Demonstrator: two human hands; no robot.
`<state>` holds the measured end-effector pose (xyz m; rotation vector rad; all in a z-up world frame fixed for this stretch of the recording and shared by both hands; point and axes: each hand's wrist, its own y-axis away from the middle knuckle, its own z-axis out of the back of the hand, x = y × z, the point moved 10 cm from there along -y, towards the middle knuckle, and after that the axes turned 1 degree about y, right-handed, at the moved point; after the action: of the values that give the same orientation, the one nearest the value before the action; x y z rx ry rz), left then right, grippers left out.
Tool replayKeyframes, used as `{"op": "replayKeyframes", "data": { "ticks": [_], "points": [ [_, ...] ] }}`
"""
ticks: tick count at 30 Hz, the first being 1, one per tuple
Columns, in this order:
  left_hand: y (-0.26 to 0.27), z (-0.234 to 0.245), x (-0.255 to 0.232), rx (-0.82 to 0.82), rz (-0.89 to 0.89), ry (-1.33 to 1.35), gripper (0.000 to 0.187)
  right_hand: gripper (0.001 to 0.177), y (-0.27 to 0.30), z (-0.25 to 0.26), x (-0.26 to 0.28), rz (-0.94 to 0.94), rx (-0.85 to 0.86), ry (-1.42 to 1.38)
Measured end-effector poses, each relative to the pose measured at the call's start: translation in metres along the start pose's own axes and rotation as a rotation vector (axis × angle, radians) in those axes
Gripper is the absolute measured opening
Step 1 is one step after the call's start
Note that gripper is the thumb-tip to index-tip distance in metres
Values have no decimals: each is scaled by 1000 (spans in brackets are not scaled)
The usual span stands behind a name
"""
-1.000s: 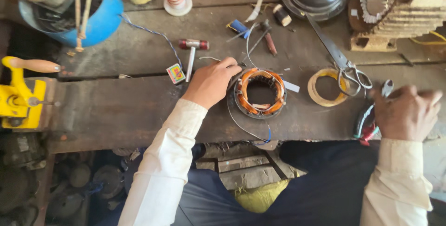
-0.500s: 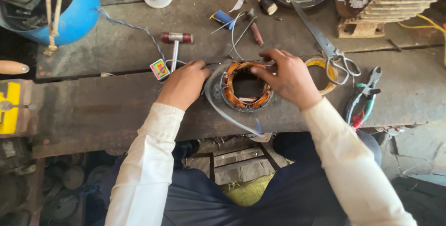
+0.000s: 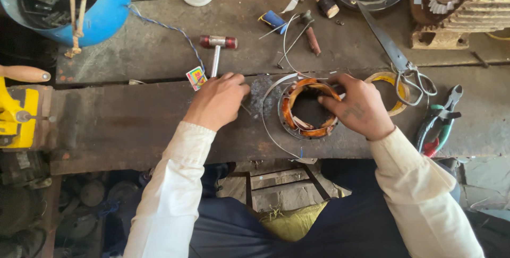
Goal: The person sits at a workbench and repairs a copper-wound electrical coil. They use pliers to strip insulation from wires, twist the wire ends together, and wrap the connections with white insulating tape. The person also uses a hammer to tap the coil assembly and handles various tools and components on the cluttered workbench.
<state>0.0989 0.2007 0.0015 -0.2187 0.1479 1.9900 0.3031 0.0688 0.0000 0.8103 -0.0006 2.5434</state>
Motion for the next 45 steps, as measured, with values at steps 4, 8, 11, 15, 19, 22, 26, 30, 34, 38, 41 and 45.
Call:
{"op": "replayKeyframes", "data": {
  "ticks": [4, 8, 11, 15, 19, 22, 26, 30, 34, 38, 41, 45],
  "points": [
    [3, 6, -2, -62, 8, -142, 19, 42, 7, 5, 8, 117, -107, -69],
    [4, 4, 0, -37, 26, 75, 29, 46, 7, 2, 5, 55, -77, 7],
    [3, -9, -6, -56, -4, 120, 31, 49, 6, 3, 2, 4, -26, 50],
    [0, -18, 8, -108, 111, 153, 14, 53, 5, 24, 7, 157, -92, -119],
    [4, 9, 28, -400, 391, 419, 19, 44, 5, 53, -20, 105, -108, -215],
    [4, 2, 21, -237, 528, 416, 36, 39, 8, 61, -32, 70, -125, -146],
    [-6, -19, 2, -5, 474, 315, 44, 36, 17, 32, -40, -78, 95, -151],
    [-5, -13, 9, -22, 469, 281, 30, 35, 40, 4, -35, -157, 311, -220],
    [-5, -6, 15, -1, 544, 207, 37, 35, 54, -9, -37, -203, 409, -215],
    [-22, -18, 0, -25, 441, 194, 30, 30, 61, -13, -39, -171, 415, -391],
    [-32, -23, 3, -23, 451, 164, 24, 26, 64, -9, -42, -166, 360, -528],
    [-22, 20, 38, -329, 607, 152, 21, 26, 74, 4, -35, -194, 236, -452]
  ]
}}
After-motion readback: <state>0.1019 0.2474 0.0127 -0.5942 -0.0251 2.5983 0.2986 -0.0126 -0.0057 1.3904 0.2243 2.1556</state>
